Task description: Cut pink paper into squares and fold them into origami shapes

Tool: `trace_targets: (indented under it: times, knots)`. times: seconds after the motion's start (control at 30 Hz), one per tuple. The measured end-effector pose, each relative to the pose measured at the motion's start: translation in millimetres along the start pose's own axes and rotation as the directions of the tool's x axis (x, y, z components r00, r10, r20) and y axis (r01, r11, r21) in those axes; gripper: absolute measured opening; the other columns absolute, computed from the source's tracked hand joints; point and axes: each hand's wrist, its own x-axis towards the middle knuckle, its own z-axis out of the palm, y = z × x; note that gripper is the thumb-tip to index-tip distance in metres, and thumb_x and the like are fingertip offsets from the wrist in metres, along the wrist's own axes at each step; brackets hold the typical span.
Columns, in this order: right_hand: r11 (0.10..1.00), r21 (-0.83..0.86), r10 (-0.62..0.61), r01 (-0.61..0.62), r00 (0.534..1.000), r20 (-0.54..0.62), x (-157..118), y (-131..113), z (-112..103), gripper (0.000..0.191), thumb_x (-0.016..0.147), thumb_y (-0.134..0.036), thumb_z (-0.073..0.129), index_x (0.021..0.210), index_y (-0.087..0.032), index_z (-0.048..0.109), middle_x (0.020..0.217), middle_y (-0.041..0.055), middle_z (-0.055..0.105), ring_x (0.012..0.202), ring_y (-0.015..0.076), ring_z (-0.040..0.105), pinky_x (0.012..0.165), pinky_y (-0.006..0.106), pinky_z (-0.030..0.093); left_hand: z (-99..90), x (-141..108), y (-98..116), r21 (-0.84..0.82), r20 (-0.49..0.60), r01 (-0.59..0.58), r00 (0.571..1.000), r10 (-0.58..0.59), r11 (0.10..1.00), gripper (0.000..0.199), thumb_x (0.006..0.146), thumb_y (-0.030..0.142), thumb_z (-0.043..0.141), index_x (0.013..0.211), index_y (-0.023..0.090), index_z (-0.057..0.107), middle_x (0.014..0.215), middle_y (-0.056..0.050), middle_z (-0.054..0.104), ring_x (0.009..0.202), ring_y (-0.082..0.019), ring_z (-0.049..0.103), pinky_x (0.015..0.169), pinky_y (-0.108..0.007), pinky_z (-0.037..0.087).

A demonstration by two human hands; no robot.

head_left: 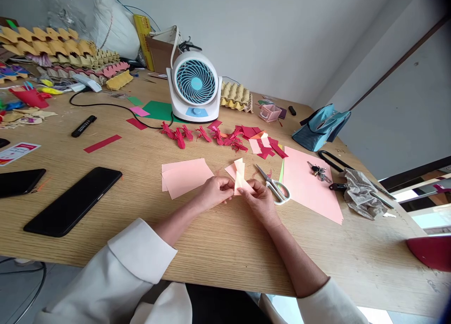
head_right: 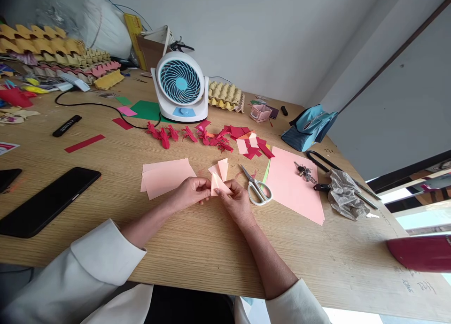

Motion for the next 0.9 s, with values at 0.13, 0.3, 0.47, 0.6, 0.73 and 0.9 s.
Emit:
trace_targets:
  times: [0.13,0.3,0.47,0.6,0.73,0.9]
  knots:
    - [1.0,0.015,-0.012,0.011,1.0,0.006,-0.2,-0.8,0.6,0.021,0.078,-0.037,0.071,0.075,-0.019,0.061,0.069,-0.002,0.055,0.062,0.0121,0.047,0.06,0.026,0.037,1.9,-0.6,0.5,-0.004,-0.011,0.0,1.0,0.0,1.0,0.015,0.072,0.03,0.066,0.071,0.014,0.065,0.056,0.002,0.059,0.05,-0.009,0.053,0.045,-0.019,0.047]
    - [1.0,0.01,-0.017,0.017,1.0,-0.002,-0.1,-0.1,1.3,0.022,0.078,-0.036,0.07,0.073,-0.019,0.058,0.069,-0.002,0.053,0.063,0.0126,0.047,0.061,0.026,0.036,2.6,-1.6,2.4,0.017,-0.05,-0.032,0.998,0.033,0.999,0.008,0.072,0.021,0.061,0.068,0.015,0.062,0.055,0.002,0.057,0.048,-0.008,0.052,0.043,-0.018,0.047]
    - [0.999,-0.034,-0.011,0.011,1.0,0.01,-0.1,-1.2,0.1,0.022,0.079,-0.036,0.069,0.073,-0.019,0.056,0.069,-0.0025,0.05,0.063,0.0124,0.044,0.061,0.026,0.035,1.3,-2.0,1.4,-0.002,-0.038,-0.053,0.998,0.053,0.999,0.014,0.077,0.025,0.055,0.072,0.015,0.063,0.059,0.001,0.058,0.055,-0.011,0.057,0.046,-0.02,0.052]
    - [0.997,-0.082,-0.014,0.015,1.0,0.009,-0.5,-3.1,1.2,0.023,0.079,-0.037,0.068,0.072,-0.019,0.055,0.068,-0.0022,0.05,0.063,0.0123,0.043,0.06,0.026,0.034,-0.2,-2.3,-1.4,0.0,-0.069,-0.132,0.989,0.131,0.991,0.024,0.084,0.037,0.053,0.081,0.016,0.063,0.066,0.0,0.058,0.063,-0.012,0.059,0.049,-0.021,0.055]
    - [0.991,-0.133,-0.021,0.023,1.0,0.019,-1.4,-4.3,3.1,0.024,0.079,-0.039,0.068,0.073,-0.019,0.056,0.068,-0.0022,0.051,0.062,0.0123,0.043,0.06,0.026,0.035,0.0,-2.5,-3.8,0.006,-0.107,-0.2,0.974,0.199,0.98,0.026,0.082,0.041,0.059,0.08,0.015,0.063,0.069,0.001,0.058,0.06,-0.01,0.055,0.05,-0.021,0.055]
    - [0.979,-0.198,-0.05,0.052,0.999,0.017,-2.8,-3.9,2.8,0.022,0.08,-0.037,0.067,0.074,-0.019,0.057,0.069,-0.002,0.052,0.063,0.0125,0.044,0.061,0.026,0.036,0.9,-1.2,-5.5,-0.012,-0.128,-0.19,0.974,0.187,0.982,0.024,0.079,0.038,0.062,0.074,0.015,0.061,0.067,0.001,0.058,0.057,-0.01,0.054,0.049,-0.02,0.053]
